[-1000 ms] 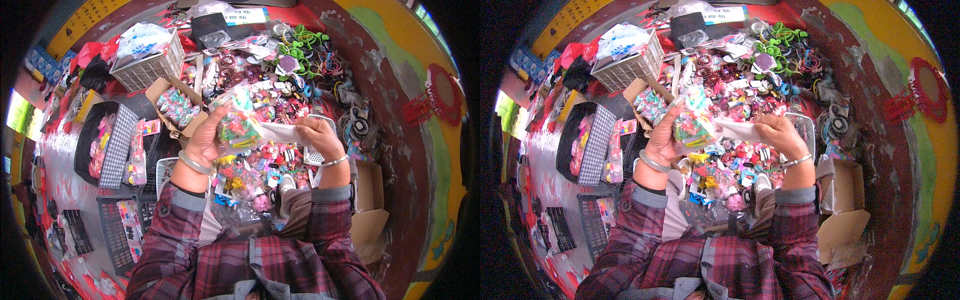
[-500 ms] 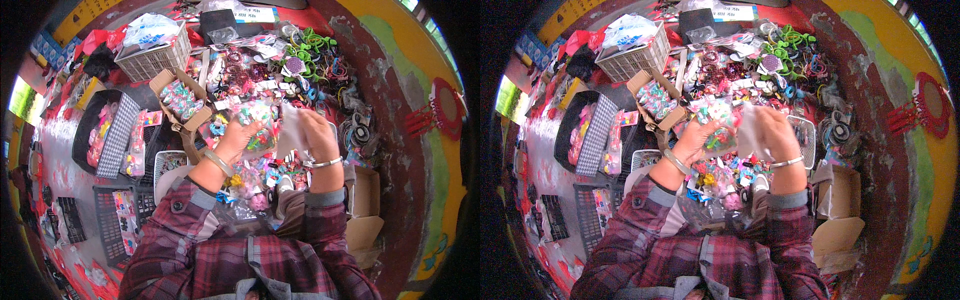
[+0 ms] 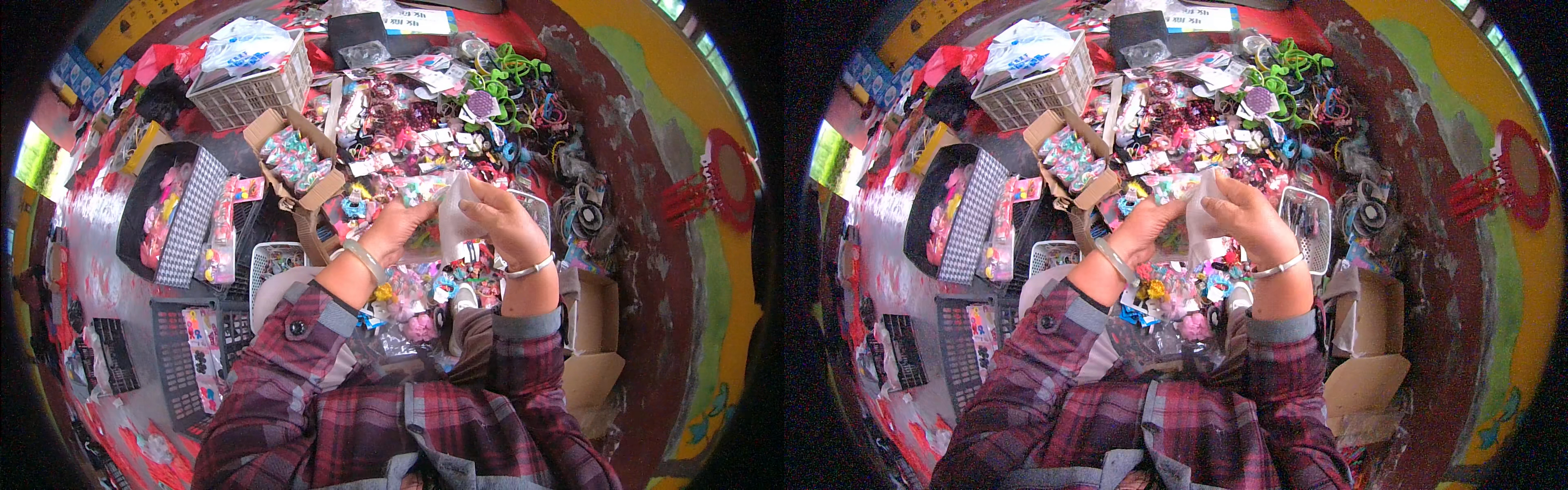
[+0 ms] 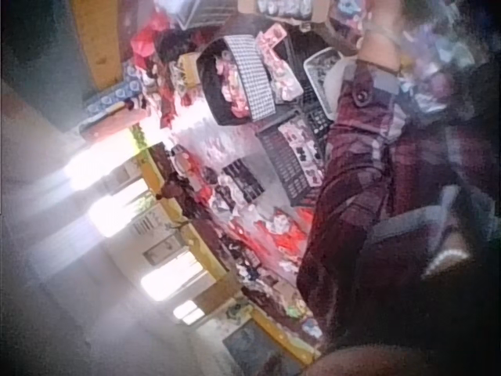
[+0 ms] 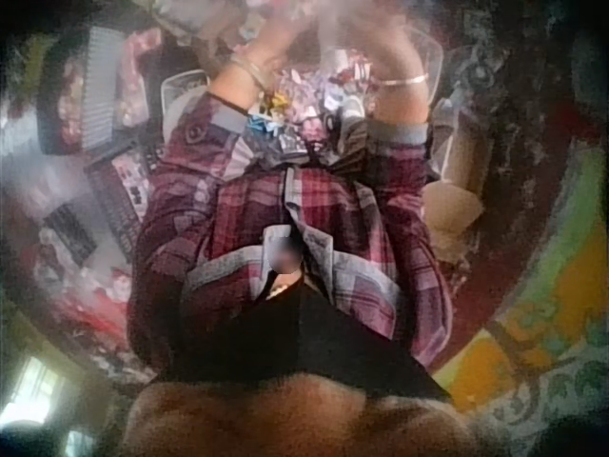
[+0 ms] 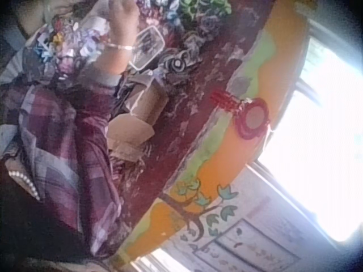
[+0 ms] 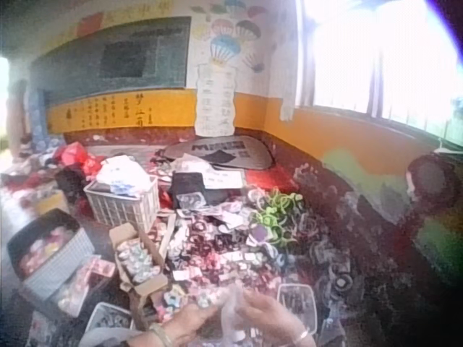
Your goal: The person wipes hair accessories with a white cloth, places them into a small plastic bag, and then seals the bag with their hands while sitting among various bins of supplies.
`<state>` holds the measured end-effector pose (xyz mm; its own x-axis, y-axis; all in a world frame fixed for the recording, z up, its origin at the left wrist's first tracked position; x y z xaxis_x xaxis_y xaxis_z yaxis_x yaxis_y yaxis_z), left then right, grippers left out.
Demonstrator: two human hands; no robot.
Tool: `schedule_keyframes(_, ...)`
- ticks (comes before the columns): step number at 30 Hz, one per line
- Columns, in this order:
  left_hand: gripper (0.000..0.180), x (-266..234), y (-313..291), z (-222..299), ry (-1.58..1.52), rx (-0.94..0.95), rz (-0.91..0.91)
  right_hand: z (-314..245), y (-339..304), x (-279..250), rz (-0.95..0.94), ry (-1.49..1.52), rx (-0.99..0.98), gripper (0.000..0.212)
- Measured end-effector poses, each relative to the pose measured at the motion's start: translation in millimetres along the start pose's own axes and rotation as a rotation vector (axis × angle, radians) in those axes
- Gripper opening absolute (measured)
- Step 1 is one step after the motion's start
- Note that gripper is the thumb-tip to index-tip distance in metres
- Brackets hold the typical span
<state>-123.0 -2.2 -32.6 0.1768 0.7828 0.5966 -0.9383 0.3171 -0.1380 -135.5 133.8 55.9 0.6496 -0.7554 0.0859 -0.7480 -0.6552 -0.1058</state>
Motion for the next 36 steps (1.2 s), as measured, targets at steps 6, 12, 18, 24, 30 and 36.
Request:
schedule_keyframes(6, 0.025, 6, 3, -22, -0.030, -0.208, -0.003, -5, 8, 28, 0.282, -1.140, -0.187, 0.030)
schedule_keyframes(12, 0.036, 9, 0, -27, 1.023, 0.207, -0.286, -10, 1, 93, 0.151, -1.430, -0.473, 0.030)
schedule_keyframes(18, 0.029, 58, -9, 9, 1.653, 0.483, -0.370, -36, -15, 63, 0.203, -0.762, -0.681, 0.038)
schedule_keyframes(24, 0.038, 99, -22, 55, 1.712, 0.792, -0.199, 13, 2, -30, 0.567, -0.490, -0.237, 0.031)
schedule_keyframes(30, 0.077, 81, -23, 53, 1.592, 0.665, -0.127, 28, 10, 18, 0.573, -0.989, -0.173, 0.068)
schedule_keyframes(36, 0.037, 39, 0, 19, 0.732, 0.588, -0.117, 22, 11, 10, 0.626, -0.609, -0.085, 0.057)
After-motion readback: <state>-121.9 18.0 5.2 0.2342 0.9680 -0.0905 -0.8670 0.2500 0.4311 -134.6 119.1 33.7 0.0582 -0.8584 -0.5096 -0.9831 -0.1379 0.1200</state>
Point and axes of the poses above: each hand's wrist, its own y-axis towards the middle knuckle, its own x-axis out of the palm, z = x × y, the point moved 5 cm from there along y, towards the middle knuckle, and after that the axes turned 8 degrees about -z, right-handed, at the moved point
